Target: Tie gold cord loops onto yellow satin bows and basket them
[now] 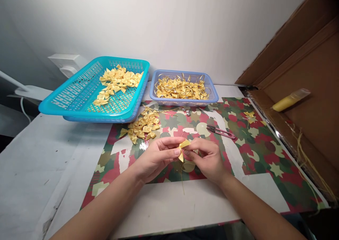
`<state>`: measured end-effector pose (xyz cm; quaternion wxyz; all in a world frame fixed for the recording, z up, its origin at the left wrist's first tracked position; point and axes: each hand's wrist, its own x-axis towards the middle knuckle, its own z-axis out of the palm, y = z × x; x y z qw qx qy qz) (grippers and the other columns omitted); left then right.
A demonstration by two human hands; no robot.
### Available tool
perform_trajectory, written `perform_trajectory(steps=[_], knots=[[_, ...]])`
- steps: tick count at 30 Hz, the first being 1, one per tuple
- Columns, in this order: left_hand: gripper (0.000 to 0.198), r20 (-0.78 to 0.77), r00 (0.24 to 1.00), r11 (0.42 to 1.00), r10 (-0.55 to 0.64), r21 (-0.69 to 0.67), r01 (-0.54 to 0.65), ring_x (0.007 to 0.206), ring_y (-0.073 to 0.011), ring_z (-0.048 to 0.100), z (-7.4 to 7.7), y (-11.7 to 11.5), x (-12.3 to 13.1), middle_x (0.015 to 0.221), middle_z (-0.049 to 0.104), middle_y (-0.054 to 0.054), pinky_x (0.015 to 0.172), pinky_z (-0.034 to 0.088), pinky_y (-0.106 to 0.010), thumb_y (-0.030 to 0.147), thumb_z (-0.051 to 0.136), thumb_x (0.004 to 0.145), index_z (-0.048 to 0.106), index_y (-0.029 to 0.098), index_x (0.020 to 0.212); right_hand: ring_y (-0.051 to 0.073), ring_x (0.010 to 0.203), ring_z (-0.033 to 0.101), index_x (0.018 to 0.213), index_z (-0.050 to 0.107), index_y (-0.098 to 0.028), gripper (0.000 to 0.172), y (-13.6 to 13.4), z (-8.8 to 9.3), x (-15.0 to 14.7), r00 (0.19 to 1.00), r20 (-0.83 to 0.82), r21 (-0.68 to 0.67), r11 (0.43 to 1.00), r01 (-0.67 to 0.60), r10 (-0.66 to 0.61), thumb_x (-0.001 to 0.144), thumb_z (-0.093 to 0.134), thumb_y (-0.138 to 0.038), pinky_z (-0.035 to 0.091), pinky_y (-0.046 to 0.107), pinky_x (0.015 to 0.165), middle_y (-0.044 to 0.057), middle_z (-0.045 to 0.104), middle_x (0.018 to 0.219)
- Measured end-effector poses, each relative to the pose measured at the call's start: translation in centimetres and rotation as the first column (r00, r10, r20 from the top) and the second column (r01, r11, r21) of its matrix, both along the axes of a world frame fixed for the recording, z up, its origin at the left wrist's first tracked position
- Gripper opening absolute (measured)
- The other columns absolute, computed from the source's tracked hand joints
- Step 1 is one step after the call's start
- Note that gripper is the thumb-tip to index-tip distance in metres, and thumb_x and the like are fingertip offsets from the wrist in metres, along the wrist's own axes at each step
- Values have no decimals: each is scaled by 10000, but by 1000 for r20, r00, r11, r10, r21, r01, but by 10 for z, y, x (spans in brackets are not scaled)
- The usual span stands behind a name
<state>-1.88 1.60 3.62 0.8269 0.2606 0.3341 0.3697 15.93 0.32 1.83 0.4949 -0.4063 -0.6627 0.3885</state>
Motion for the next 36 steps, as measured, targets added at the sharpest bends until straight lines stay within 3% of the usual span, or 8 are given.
perform_trajectory(steps=[4,7,10,16,20,28,36], knots=[[269,-95,991,990,92,120,-80,729,-121,660,1,0,1,851,757,-30,688,510,-215,177,855,618,775,192,874,158,665,636,821,740,-234,119,1,-2,0,1000,15,-33,999,8,-7,826,647,-160,504,272,552,28,702,744],[269,-87,984,963,152,238,-128,829,-135,677,0,-2,3,920,755,-22,733,525,-212,145,831,652,769,226,901,163,694,640,847,736,-235,123,2,-1,1,999,52,14,1000,1,-1,839,637,-163,511,279,581,32,709,777],[217,-90,984,951,151,285,-120,803,-134,683,0,-3,4,882,759,-26,711,538,-207,148,820,672,773,218,872,159,709,630,841,728,-241,152,3,1,2,996,86,68,998,1,-7,840,619,-135,504,279,597,23,699,790],[206,-154,973,949,174,290,-124,813,-171,701,1,-3,4,901,773,-58,731,566,-245,174,828,664,781,186,865,131,604,555,848,727,-223,190,1,-2,3,987,153,144,989,23,-45,831,600,-82,436,259,520,8,608,675],[213,-151,978,961,144,259,-101,816,-151,704,-2,-3,4,913,776,-50,740,567,-226,176,820,677,781,192,886,116,591,531,859,725,-214,243,0,-4,5,989,147,195,981,-11,-18,824,571,-29,422,249,522,-1,578,662],[229,-85,993,982,78,177,-62,738,-91,701,-6,-4,4,849,783,-11,668,546,-149,174,827,675,780,212,896,110,597,539,888,739,-252,281,0,-5,4,998,54,158,987,-25,16,821,592,-23,438,240,535,-11,581,667],[241,-89,993,984,77,167,-61,704,-106,689,-8,-2,4,839,775,-24,678,558,-198,185,841,649,782,203,882,115,593,548,875,748,-278,261,-1,-7,0,999,38,134,991,7,-12,819,621,-57,440,243,531,-16,622,670]])
